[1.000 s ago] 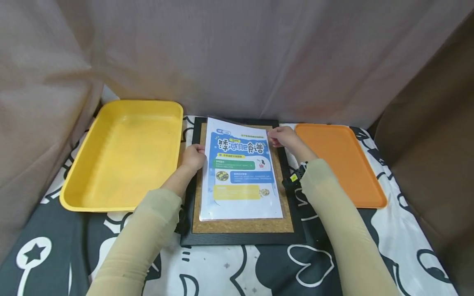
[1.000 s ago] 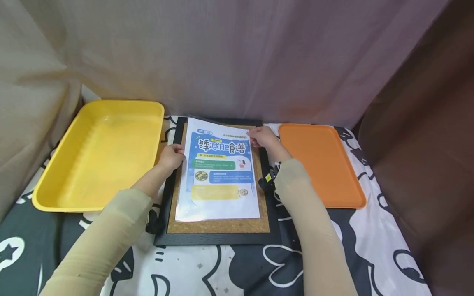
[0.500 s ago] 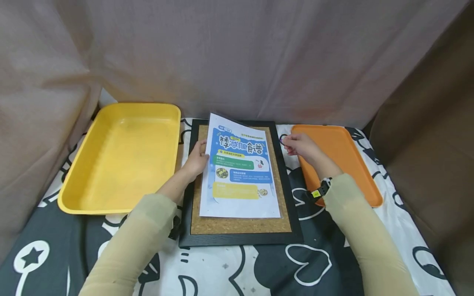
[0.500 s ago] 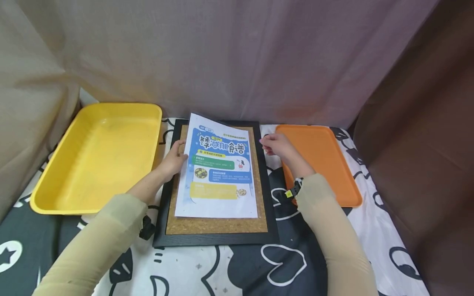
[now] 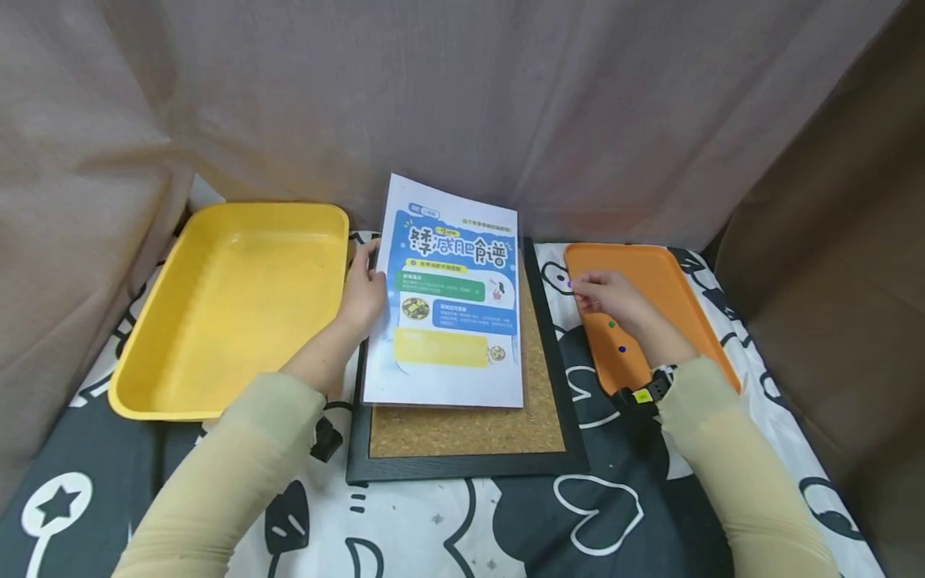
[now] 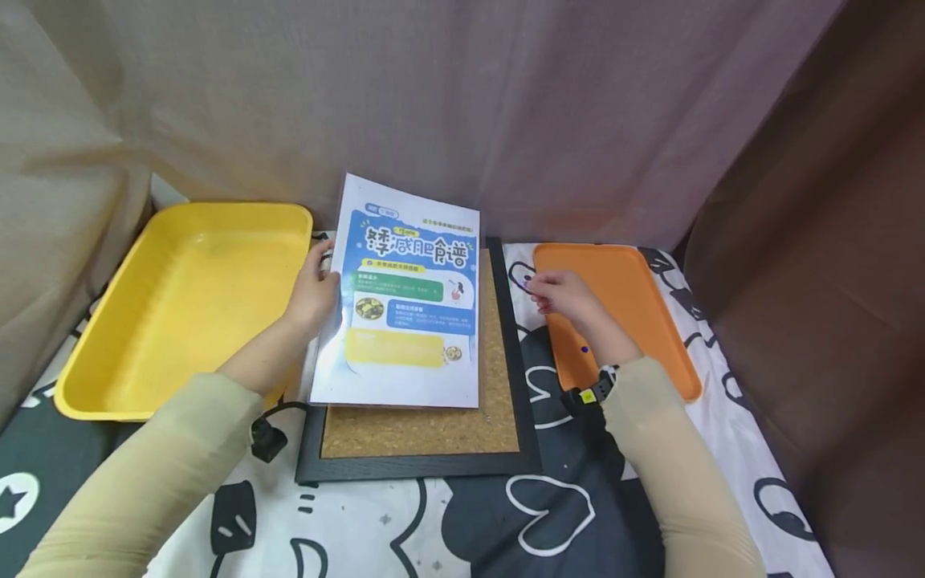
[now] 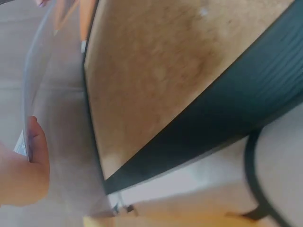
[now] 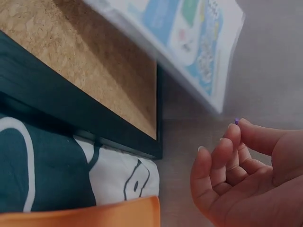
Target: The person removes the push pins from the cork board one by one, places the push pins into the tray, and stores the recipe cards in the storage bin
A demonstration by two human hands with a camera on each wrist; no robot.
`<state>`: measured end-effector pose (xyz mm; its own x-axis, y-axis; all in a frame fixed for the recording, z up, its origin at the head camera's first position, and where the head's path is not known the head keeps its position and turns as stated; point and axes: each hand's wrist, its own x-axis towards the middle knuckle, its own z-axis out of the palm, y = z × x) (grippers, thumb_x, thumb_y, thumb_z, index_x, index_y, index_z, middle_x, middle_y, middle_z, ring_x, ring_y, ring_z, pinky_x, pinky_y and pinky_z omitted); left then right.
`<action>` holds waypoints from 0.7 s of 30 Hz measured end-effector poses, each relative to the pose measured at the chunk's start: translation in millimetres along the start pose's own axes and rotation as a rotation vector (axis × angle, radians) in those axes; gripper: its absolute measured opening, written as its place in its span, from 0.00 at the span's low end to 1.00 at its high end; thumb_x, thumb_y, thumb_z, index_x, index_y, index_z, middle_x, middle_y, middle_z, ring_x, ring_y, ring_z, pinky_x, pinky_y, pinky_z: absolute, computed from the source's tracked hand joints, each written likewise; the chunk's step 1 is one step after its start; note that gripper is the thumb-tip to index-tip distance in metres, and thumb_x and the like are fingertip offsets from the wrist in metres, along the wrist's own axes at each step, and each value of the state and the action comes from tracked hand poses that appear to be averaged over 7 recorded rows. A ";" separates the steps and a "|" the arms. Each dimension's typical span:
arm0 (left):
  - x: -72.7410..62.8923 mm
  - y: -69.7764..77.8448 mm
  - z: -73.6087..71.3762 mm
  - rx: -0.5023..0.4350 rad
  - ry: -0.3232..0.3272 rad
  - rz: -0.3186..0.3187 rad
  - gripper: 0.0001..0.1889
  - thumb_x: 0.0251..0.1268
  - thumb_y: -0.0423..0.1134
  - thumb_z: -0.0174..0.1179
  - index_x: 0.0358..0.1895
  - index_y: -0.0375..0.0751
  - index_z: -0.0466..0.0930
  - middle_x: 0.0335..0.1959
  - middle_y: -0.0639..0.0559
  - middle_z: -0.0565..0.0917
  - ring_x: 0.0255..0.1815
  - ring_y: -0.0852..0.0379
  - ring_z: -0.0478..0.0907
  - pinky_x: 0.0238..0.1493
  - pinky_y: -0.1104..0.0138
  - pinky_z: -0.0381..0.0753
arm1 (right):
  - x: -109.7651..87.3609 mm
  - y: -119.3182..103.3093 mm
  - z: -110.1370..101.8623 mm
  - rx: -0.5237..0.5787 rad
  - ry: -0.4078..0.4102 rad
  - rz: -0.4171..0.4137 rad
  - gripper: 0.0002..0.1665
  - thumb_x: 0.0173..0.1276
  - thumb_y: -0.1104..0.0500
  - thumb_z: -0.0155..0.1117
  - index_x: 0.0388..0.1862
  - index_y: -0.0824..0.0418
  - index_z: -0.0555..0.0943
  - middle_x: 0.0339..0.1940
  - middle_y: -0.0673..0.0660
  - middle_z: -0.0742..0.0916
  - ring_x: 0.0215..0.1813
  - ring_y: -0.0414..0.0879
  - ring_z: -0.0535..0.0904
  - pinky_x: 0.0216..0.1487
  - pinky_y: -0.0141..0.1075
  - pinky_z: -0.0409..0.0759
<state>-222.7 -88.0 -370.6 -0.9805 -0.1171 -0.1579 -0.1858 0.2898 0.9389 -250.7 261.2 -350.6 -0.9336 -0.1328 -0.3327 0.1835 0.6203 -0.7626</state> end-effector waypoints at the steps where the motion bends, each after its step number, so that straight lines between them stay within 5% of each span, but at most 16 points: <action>1: 0.6 2.5 -4.6 -0.002 0.009 0.004 0.26 0.73 0.34 0.35 0.72 0.53 0.50 0.58 0.40 0.71 0.51 0.47 0.73 0.58 0.58 0.72 | -1.1 0.2 -1.2 0.009 0.000 -0.003 0.22 0.74 0.54 0.47 0.54 0.73 0.69 0.29 0.47 0.77 0.34 0.40 0.74 0.40 0.24 0.78; 5: 0.0 12.4 -27.4 -0.019 0.015 0.024 0.26 0.73 0.33 0.35 0.72 0.53 0.50 0.60 0.40 0.70 0.54 0.48 0.72 0.56 0.61 0.73 | -5.2 0.6 -6.9 0.038 0.007 -0.028 0.22 0.73 0.54 0.48 0.52 0.73 0.69 0.27 0.45 0.77 0.33 0.38 0.74 0.39 0.24 0.79; 9: -3.8 19.5 -57.5 -0.003 0.019 0.027 0.28 0.72 0.34 0.35 0.73 0.56 0.48 0.54 0.38 0.71 0.45 0.49 0.74 0.43 0.65 0.76 | -8.7 1.9 -12.4 0.044 0.019 -0.040 0.22 0.73 0.52 0.49 0.50 0.72 0.70 0.25 0.42 0.77 0.32 0.37 0.75 0.39 0.24 0.79; 13: -5.8 19.2 -90.2 0.033 0.037 0.020 0.28 0.73 0.36 0.34 0.73 0.59 0.46 0.57 0.37 0.70 0.43 0.55 0.74 0.42 0.69 0.76 | -11.1 5.0 -17.0 0.065 0.022 -0.020 0.21 0.73 0.51 0.49 0.49 0.69 0.69 0.25 0.41 0.77 0.32 0.37 0.74 0.40 0.25 0.80; 21: -3.4 16.5 -94.3 0.109 0.066 0.007 0.28 0.74 0.40 0.33 0.74 0.64 0.42 0.57 0.42 0.68 0.44 0.61 0.72 0.45 0.71 0.73 | -52.3 56.0 -66.1 0.075 0.074 0.067 0.22 0.73 0.50 0.48 0.51 0.68 0.69 0.25 0.42 0.77 0.32 0.36 0.74 0.40 0.24 0.80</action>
<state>-216.4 -172.3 -325.7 -0.9761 -0.1761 -0.1274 -0.1883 0.3923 0.9004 -211.9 353.9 -339.2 -0.9382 -0.0335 -0.3445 0.2664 0.5657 -0.7804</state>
